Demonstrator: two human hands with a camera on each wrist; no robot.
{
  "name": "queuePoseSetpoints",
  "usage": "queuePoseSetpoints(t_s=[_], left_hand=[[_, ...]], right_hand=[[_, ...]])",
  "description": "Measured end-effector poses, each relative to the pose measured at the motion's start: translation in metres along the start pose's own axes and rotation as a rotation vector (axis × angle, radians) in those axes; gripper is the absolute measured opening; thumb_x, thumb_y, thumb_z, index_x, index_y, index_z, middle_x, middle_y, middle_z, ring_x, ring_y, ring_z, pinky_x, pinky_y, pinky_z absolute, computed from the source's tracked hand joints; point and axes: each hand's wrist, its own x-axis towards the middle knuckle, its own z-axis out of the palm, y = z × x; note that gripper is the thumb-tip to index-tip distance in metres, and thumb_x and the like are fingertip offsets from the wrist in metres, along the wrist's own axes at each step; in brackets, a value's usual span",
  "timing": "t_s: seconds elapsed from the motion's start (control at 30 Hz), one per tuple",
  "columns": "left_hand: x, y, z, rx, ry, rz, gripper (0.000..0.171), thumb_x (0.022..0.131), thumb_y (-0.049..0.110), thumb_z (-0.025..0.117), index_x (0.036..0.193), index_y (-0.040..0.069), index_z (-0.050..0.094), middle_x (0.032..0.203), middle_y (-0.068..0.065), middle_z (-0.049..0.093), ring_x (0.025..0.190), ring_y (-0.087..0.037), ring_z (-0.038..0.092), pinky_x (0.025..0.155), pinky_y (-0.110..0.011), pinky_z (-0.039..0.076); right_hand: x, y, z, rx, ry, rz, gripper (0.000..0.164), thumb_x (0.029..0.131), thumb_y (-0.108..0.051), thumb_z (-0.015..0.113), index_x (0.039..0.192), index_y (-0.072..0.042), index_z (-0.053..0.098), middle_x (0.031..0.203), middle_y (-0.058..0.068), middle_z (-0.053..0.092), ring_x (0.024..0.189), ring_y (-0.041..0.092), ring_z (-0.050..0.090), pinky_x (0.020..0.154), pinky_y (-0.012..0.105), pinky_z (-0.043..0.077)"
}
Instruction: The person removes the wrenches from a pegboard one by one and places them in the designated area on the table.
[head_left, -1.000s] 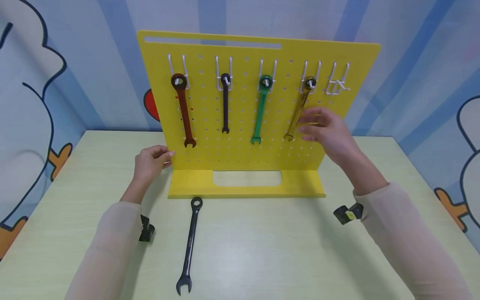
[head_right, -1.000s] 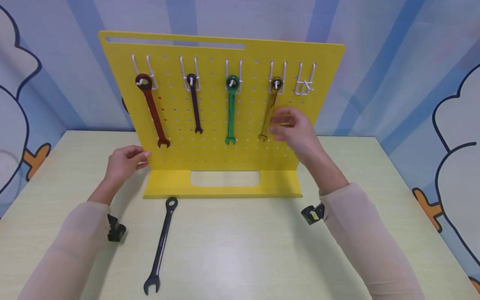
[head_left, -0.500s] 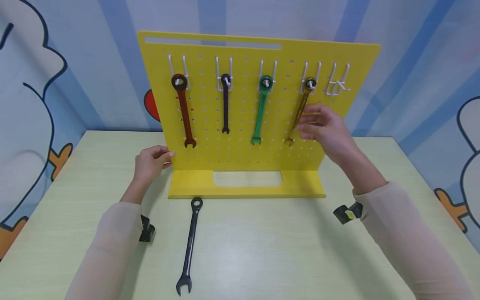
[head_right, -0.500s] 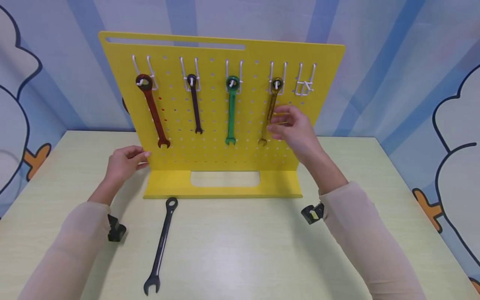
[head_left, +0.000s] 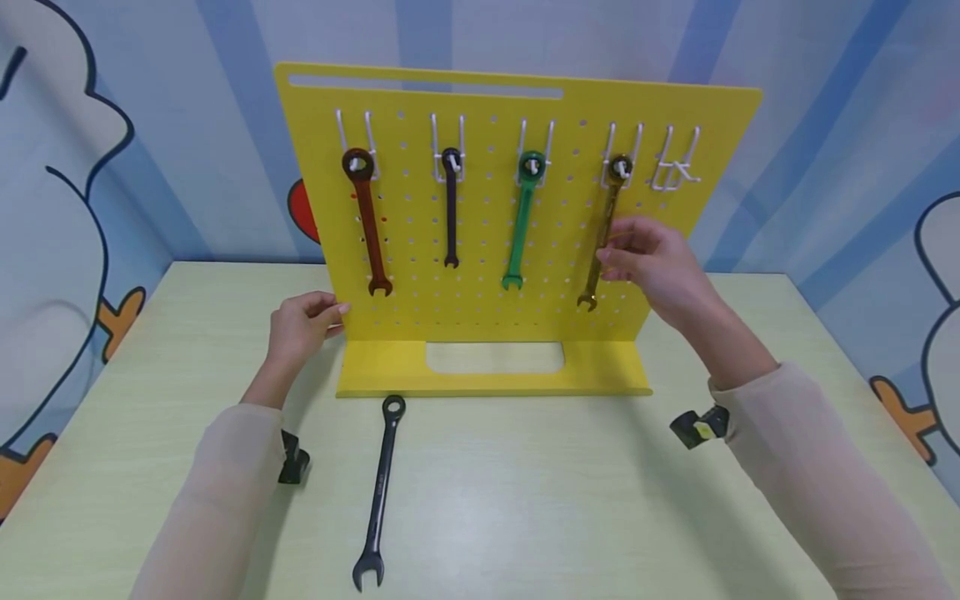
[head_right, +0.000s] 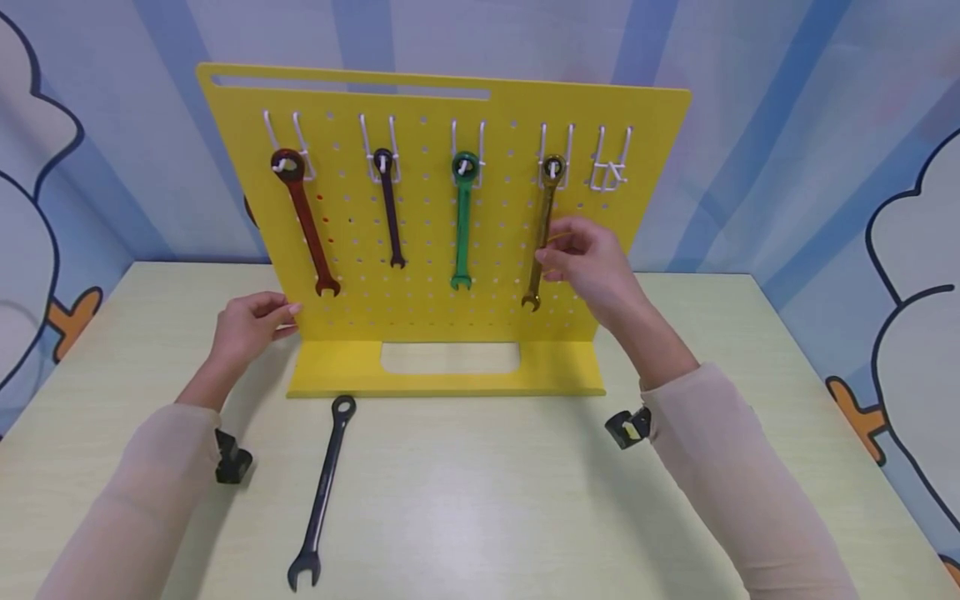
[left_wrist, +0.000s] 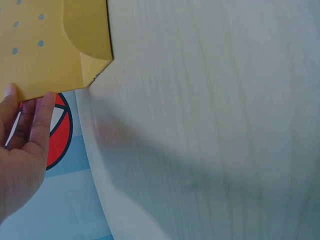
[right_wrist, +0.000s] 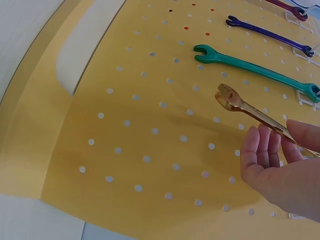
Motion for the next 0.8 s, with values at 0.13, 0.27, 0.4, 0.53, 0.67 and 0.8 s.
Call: queuePoseSetpoints(t_s=[0.13, 0.27, 0.4, 0.53, 0.67, 0.8], left_hand=[[-0.021, 0.032, -0.009, -0.026, -0.033, -0.047, 0.039, 0.086, 0.033, 0.059, 0.108, 0.001, 0.061, 0.105, -0.016, 0.061, 0.092, -0.025, 0.061, 0.069, -0.02, 0.054], [-0.044, 0.067, -0.018, -0.033, -0.057, -0.08, 0.032, 0.09, 0.022, 0.056, 0.11, -0.003, 0.059, 0.109, -0.02, 0.059, 0.097, -0.029, 0.06, 0.076, -0.026, 0.054], [-0.041, 0.063, -0.016, -0.03, -0.048, -0.104, 0.031, 0.09, 0.023, 0.057, 0.109, 0.0, 0.06, 0.108, -0.017, 0.06, 0.096, -0.027, 0.06, 0.075, -0.023, 0.053], [-0.022, 0.035, -0.009, -0.018, -0.027, -0.069, 0.034, 0.087, 0.032, 0.059, 0.107, 0.004, 0.062, 0.105, -0.013, 0.062, 0.092, -0.024, 0.062, 0.067, -0.017, 0.053], [-0.003, 0.006, -0.001, 0.023, -0.006, -0.021, 0.039, 0.083, 0.04, 0.058, 0.106, 0.008, 0.063, 0.102, -0.009, 0.063, 0.087, -0.02, 0.064, 0.063, -0.017, 0.054], [-0.001, 0.004, -0.002, -0.013, -0.02, -0.034, 0.037, 0.085, 0.038, 0.058, 0.106, 0.008, 0.064, 0.102, -0.009, 0.063, 0.088, -0.02, 0.064, 0.067, -0.021, 0.055]], right_hand=[[-0.001, -0.001, -0.001, -0.023, 0.001, -0.001, 0.012, 0.09, 0.004, 0.051, 0.102, 0.001, 0.051, 0.09, 0.004, 0.055, 0.078, 0.015, 0.057, 0.075, 0.029, 0.052], [-0.002, -0.002, -0.002, 0.027, -0.002, 0.001, 0.007, 0.09, 0.004, 0.052, 0.096, 0.001, 0.052, 0.086, 0.003, 0.055, 0.076, 0.015, 0.057, 0.073, 0.029, 0.053], [-0.003, -0.002, -0.004, 0.034, -0.01, -0.005, 0.006, 0.09, 0.004, 0.052, 0.094, 0.0, 0.053, 0.086, 0.003, 0.056, 0.076, 0.016, 0.057, 0.072, 0.028, 0.053], [-0.005, -0.003, -0.004, 0.004, -0.015, -0.005, 0.006, 0.09, 0.003, 0.054, 0.095, 0.001, 0.054, 0.087, 0.004, 0.057, 0.075, 0.016, 0.058, 0.073, 0.029, 0.053], [-0.007, -0.004, -0.005, -0.037, -0.02, -0.014, 0.006, 0.089, 0.002, 0.054, 0.096, 0.001, 0.055, 0.085, 0.004, 0.058, 0.074, 0.016, 0.058, 0.072, 0.029, 0.053], [-0.011, -0.005, -0.006, -0.064, -0.03, -0.027, 0.006, 0.089, 0.002, 0.055, 0.095, 0.001, 0.056, 0.084, 0.003, 0.06, 0.073, 0.017, 0.059, 0.07, 0.029, 0.053]])
